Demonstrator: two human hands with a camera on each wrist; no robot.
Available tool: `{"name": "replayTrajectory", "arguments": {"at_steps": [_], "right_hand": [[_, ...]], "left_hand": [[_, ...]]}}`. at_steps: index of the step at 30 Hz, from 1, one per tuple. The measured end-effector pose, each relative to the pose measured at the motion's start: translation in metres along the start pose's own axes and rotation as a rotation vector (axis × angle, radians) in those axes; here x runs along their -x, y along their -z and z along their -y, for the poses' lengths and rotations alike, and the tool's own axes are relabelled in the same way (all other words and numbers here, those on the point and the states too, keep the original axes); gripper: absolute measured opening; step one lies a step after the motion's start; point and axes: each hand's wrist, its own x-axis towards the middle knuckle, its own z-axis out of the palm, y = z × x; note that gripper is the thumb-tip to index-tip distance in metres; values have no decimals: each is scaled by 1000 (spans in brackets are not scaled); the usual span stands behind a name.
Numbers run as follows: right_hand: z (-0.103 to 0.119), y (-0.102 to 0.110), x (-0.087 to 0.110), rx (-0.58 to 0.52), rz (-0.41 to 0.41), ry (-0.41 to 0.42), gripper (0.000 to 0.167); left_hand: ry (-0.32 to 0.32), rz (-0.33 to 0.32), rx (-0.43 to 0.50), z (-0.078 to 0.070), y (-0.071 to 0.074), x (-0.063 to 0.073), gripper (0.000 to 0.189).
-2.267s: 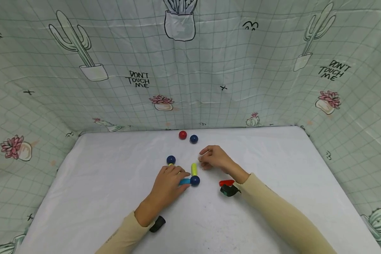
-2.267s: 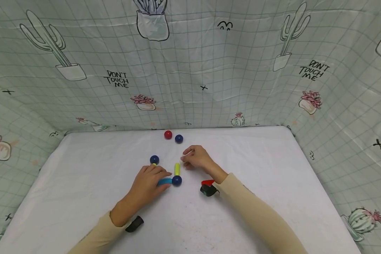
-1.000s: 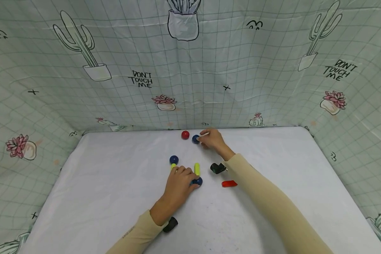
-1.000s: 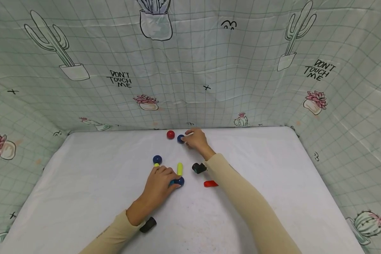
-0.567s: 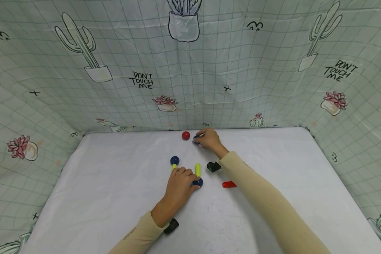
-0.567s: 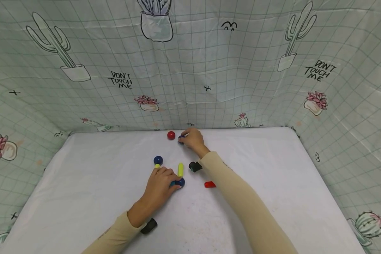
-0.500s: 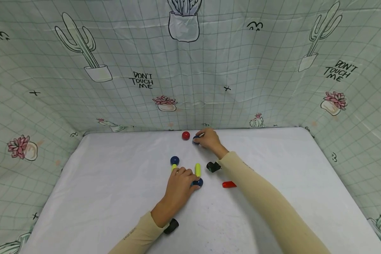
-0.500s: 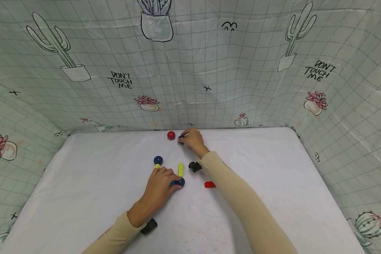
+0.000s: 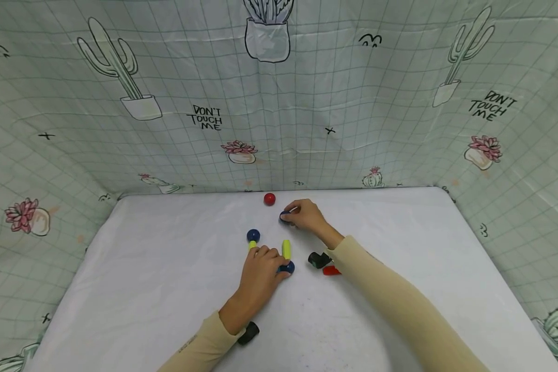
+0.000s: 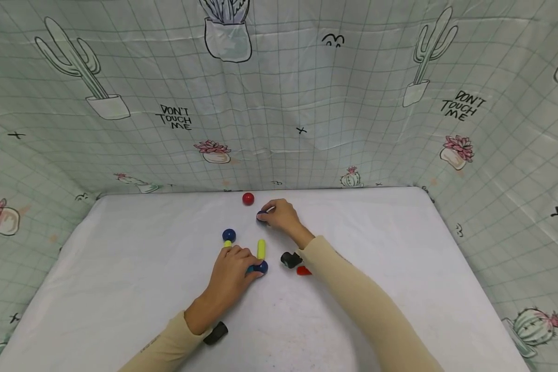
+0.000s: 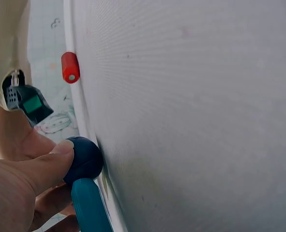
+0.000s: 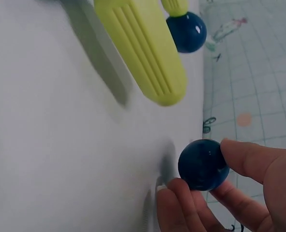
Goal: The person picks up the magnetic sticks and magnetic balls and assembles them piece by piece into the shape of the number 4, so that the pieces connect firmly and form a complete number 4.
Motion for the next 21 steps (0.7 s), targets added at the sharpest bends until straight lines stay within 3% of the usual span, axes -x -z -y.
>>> {"name": "replayTrajectory", "arguments": {"at_steps": [21], "right_hand": [[-15,-8,32,-41,85,37,28]], "left_hand": [[-8,-31,-13,0,-2,0,30]]}}
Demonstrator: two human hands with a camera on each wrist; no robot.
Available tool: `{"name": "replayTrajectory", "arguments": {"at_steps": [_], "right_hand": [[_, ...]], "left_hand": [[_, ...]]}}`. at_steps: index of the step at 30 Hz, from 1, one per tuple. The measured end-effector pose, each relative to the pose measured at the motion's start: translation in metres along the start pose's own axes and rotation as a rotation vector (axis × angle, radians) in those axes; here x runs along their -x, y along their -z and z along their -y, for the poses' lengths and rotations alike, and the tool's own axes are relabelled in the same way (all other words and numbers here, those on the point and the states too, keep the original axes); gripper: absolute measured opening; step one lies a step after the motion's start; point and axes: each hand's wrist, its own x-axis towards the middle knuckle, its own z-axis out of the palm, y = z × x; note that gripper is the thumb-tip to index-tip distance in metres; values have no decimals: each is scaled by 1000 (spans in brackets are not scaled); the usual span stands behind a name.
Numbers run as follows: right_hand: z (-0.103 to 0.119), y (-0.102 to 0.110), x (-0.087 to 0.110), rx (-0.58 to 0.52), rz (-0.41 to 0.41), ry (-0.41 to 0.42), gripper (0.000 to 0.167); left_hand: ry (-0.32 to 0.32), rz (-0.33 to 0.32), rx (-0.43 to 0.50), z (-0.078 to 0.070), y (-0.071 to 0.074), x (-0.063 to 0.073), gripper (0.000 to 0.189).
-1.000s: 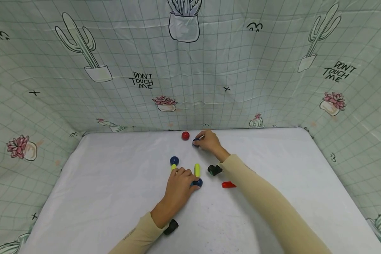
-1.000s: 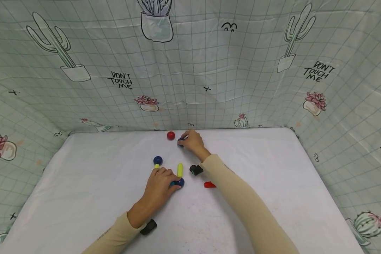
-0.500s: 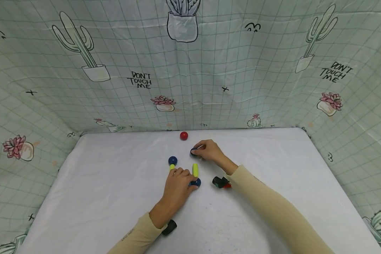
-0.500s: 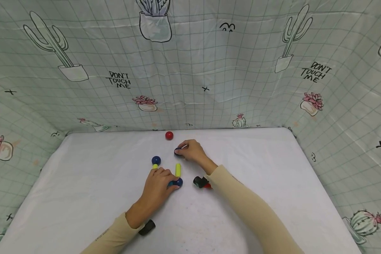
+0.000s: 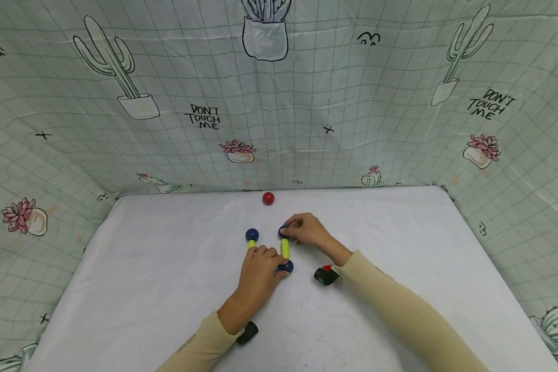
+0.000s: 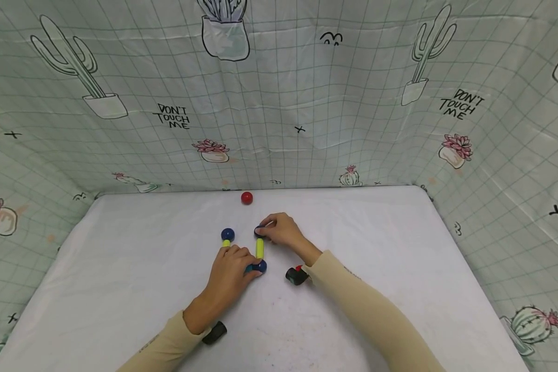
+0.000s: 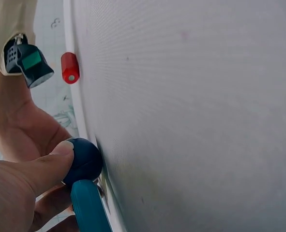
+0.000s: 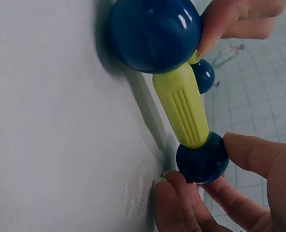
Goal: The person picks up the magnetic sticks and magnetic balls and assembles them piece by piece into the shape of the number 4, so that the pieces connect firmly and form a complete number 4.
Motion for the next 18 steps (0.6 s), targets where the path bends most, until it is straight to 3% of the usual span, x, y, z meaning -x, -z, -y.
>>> {"name": "replayTrajectory", "arguments": {"at_steps": [18], "right_hand": [[1,-4,5,-31,-5,12,26]], "left_hand": [[16,-1,38,0,2,0,28]]}}
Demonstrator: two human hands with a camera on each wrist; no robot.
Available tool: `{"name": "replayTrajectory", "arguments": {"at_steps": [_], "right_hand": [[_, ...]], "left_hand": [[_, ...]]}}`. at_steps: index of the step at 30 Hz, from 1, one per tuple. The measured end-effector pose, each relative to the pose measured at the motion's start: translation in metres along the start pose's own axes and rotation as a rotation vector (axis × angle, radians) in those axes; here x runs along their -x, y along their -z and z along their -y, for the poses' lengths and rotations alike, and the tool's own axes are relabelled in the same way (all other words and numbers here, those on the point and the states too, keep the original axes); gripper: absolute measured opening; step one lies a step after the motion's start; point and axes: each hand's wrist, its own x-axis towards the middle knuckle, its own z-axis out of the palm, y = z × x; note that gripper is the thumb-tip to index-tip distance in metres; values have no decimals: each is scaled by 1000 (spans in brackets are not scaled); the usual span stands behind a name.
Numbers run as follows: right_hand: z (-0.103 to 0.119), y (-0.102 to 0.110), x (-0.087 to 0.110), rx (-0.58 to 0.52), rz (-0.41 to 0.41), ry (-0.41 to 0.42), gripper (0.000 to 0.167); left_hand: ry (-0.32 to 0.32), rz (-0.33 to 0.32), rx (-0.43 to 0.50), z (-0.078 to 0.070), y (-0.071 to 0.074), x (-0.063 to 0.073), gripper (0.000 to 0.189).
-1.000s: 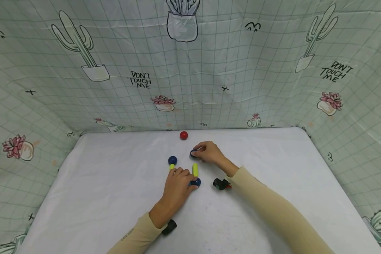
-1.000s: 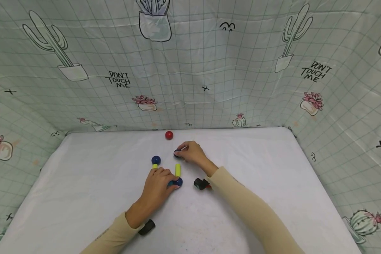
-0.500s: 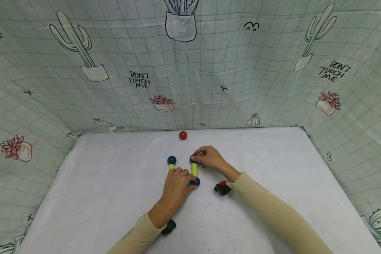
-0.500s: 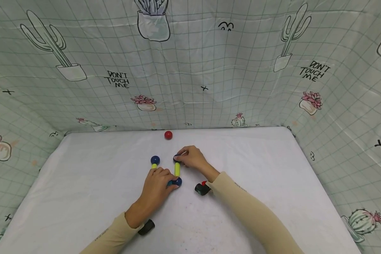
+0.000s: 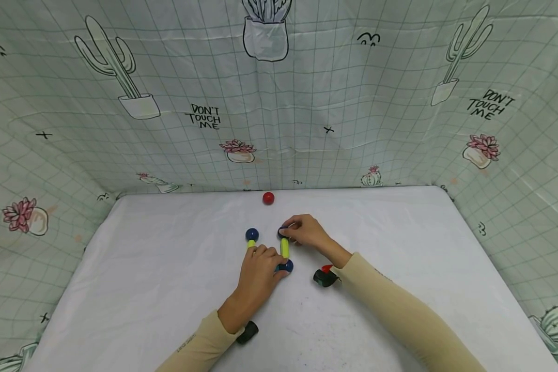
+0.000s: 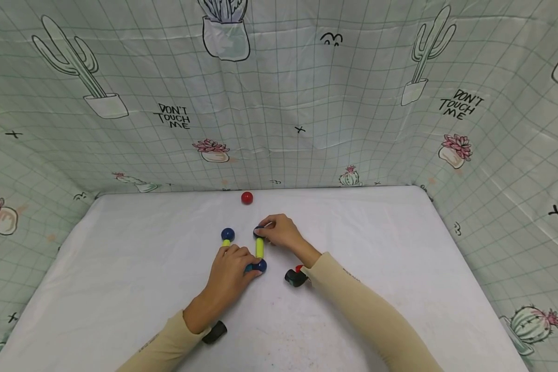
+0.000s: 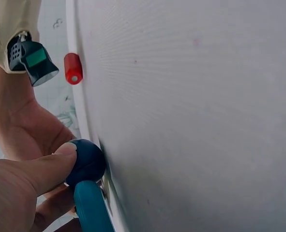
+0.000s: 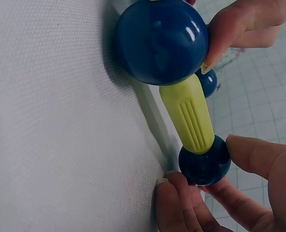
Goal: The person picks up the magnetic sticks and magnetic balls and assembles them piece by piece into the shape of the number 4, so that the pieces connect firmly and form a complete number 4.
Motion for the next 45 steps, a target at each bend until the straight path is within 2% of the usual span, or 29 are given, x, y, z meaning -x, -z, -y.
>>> {"name": "replayTrajectory", "arguments": {"at_steps": [12,17,22,28,37,45], "right_hand": [[-2,6,3,-51,24,-56,29],[-3,14,12,-62,25,-67,31],[-11,27,27,-65,19,-40,31],[-29,41,50,-22,22,19,29],[-48,49,95,138,-41,114,22],[-52,51,116,221,-94,118,26]], "left_hand": [[37,64,5,-3,5,-1,28],[55,100,21,-3,6,-3,28],[66,135,62,-1,7,-6,29],[56,133,100,3,7,-7,27],[-19,98,52,8,6,-3,27],[-51,93,48,11,4,-5,27]]}}
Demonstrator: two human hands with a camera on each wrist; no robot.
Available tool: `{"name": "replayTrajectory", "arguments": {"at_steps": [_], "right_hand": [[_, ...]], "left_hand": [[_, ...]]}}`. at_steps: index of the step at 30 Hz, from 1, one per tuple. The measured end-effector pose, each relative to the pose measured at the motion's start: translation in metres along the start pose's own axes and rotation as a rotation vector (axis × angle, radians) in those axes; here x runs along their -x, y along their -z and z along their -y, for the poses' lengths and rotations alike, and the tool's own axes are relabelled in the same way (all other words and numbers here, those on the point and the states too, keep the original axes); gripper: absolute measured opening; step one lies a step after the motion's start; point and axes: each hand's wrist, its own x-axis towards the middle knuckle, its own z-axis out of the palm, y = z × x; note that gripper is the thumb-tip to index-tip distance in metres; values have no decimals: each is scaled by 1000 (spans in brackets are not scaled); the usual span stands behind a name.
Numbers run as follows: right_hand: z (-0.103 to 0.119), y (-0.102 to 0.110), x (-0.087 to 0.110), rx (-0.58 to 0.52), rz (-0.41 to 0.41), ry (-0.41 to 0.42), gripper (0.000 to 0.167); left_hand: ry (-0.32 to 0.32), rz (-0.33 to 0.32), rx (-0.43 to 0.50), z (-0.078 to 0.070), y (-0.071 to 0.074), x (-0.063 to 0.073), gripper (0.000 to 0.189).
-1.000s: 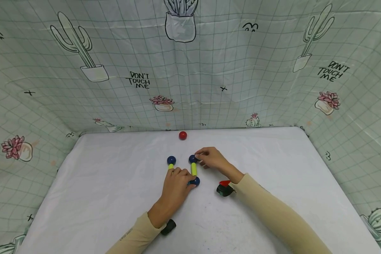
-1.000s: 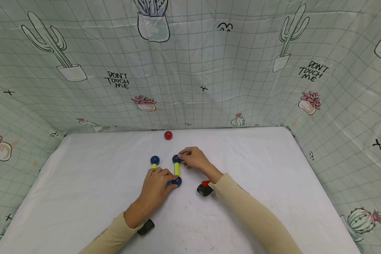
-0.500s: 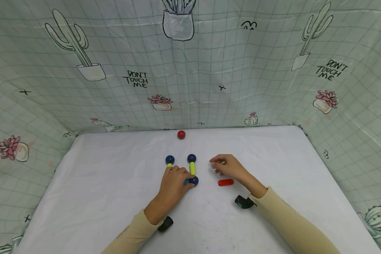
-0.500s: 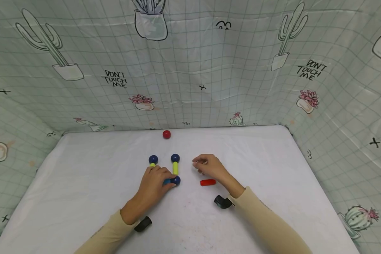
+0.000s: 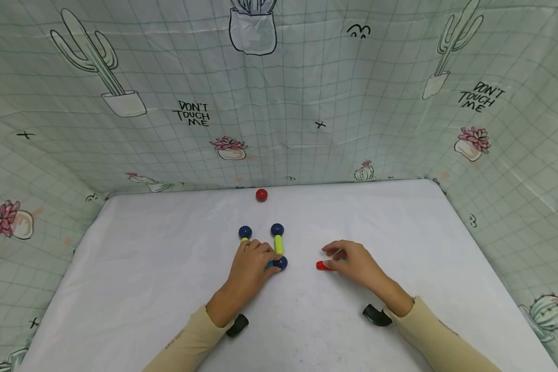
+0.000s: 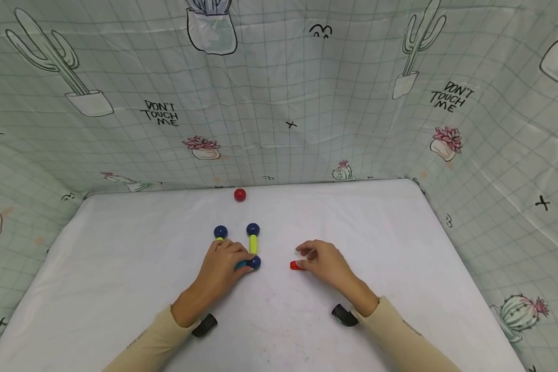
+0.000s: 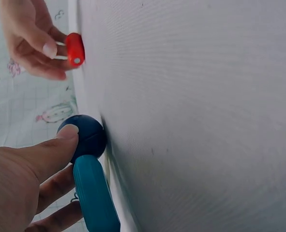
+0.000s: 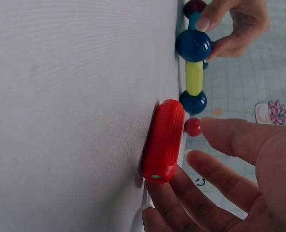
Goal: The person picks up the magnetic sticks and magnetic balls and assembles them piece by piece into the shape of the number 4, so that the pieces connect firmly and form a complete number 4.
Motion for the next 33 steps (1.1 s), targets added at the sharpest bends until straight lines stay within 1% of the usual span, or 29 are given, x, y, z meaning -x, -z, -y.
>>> {"name": "replayTrajectory", "arguments": {"at_steps": [5,10,12,19,21,24,28,30,33], "right_hand": [[-1,-2,6,75,-5,39,28],[0,-5,9,103,-14,67,29],[0,-6,9,119,-14,74,27],[0,-11,7,184,-14,61,19],[2,-11,7,186,-15,50,18],[5,-11,8,152,-5,18,17],[12,-10,10,51,34,-21,16],[14,-10,10,-11,63,-9,16],[15,-12,10,-135,123,17,18]], "left_hand": [[6,12,32,1,1,-1,26],[14,21,64,1,3,-2,26],[12,23,59,1,3,-2,26],[32,44,69,0,4,-2,27],[36,49,69,0,3,-3,27],[36,50,65,0,3,-3,27],[32,45,62,-1,3,-3,26],[36,48,58,-1,4,-3,26],[45,57,50,-1,5,-3,26]]}}
